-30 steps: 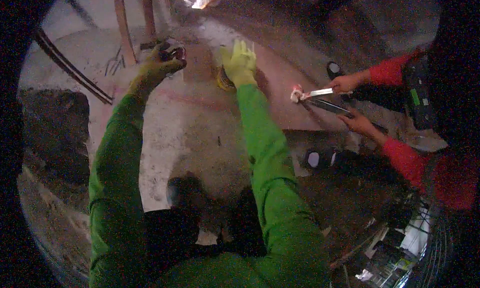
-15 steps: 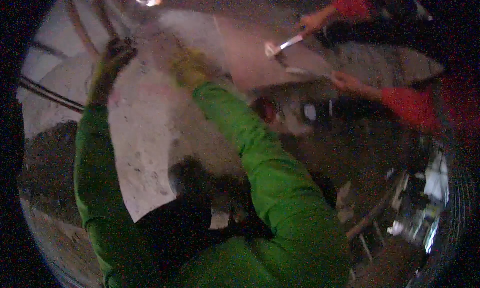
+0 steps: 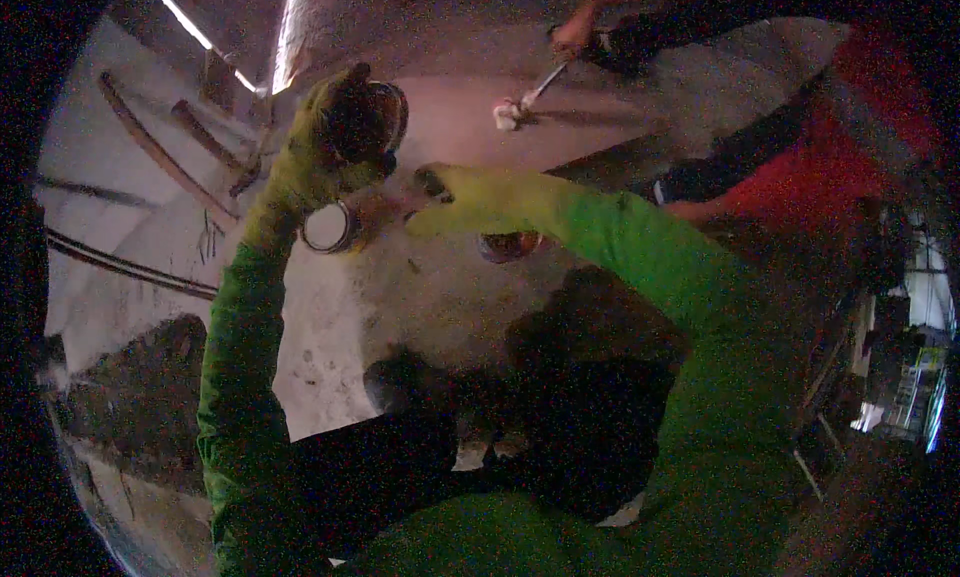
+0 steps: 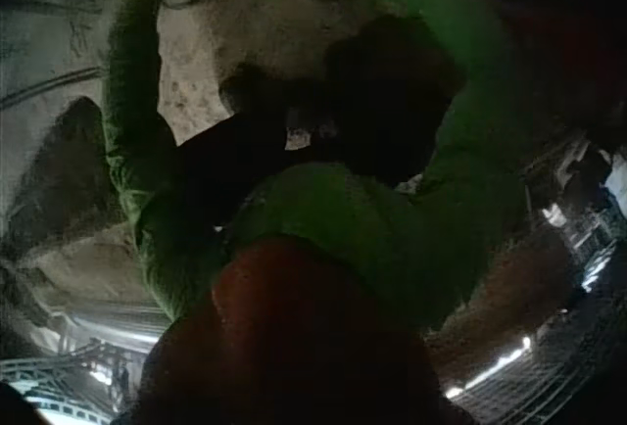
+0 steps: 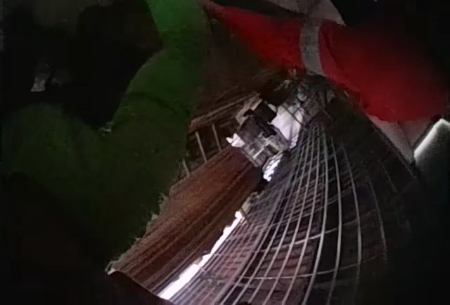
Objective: The person sits on the floor and uses a tool to pry open several paint cans. They open each can one at a time, placing the lids aside, and continue until multiple cans are opened.
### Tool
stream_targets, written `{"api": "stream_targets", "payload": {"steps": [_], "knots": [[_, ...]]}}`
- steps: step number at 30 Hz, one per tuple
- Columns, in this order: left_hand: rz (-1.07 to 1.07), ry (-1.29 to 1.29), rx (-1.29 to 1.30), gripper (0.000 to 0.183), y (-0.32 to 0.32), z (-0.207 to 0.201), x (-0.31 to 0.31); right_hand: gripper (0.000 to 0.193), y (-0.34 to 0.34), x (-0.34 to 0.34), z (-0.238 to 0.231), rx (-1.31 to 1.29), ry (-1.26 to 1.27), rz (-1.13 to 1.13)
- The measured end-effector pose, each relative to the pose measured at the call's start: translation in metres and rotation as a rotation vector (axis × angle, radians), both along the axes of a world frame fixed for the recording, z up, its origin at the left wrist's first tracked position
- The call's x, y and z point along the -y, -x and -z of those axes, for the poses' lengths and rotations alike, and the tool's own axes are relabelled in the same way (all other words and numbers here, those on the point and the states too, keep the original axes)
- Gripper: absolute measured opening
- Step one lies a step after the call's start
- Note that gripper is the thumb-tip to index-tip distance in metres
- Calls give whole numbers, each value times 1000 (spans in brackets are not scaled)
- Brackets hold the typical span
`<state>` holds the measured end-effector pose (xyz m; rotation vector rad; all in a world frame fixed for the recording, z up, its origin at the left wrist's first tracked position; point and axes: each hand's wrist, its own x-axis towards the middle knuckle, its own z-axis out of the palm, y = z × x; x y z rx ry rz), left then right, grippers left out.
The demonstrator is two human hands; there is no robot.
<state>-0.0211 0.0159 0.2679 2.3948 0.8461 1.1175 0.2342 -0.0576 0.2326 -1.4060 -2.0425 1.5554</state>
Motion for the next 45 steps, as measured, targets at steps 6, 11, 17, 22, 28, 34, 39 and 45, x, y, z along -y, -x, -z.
{"api": "stream_targets", "payload": {"steps": [6, 11, 17, 22, 28, 34, 39, 45], "knots": [[247, 20, 81, 102, -70, -44, 43, 74, -55, 33, 18, -197, 52, 283], [284, -151, -32, 103, -90, -50, 55, 73, -57, 37, 28, -259, 64, 297], [254, -144, -98, 104, -99, -36, 63, 73, -75, 49, 30, -283, 112, 272], [616, 890, 578, 89, -87, -8, 67, 73, -79, 47, 28, -335, 136, 230], [786, 1705, 1053, 112, -70, 12, 56, 72, -99, 52, 26, -373, 73, 230], [765, 1762, 1106, 112, -66, 61, 51, 127, -96, 90, 82, 835, -303, 387], [586, 1815, 1031, 103, -52, 84, 48, 132, -79, 82, 76, 798, -308, 217], [642, 1780, 1005, 98, -51, 98, 41, 137, -51, 80, 73, 915, -264, 127]]}}
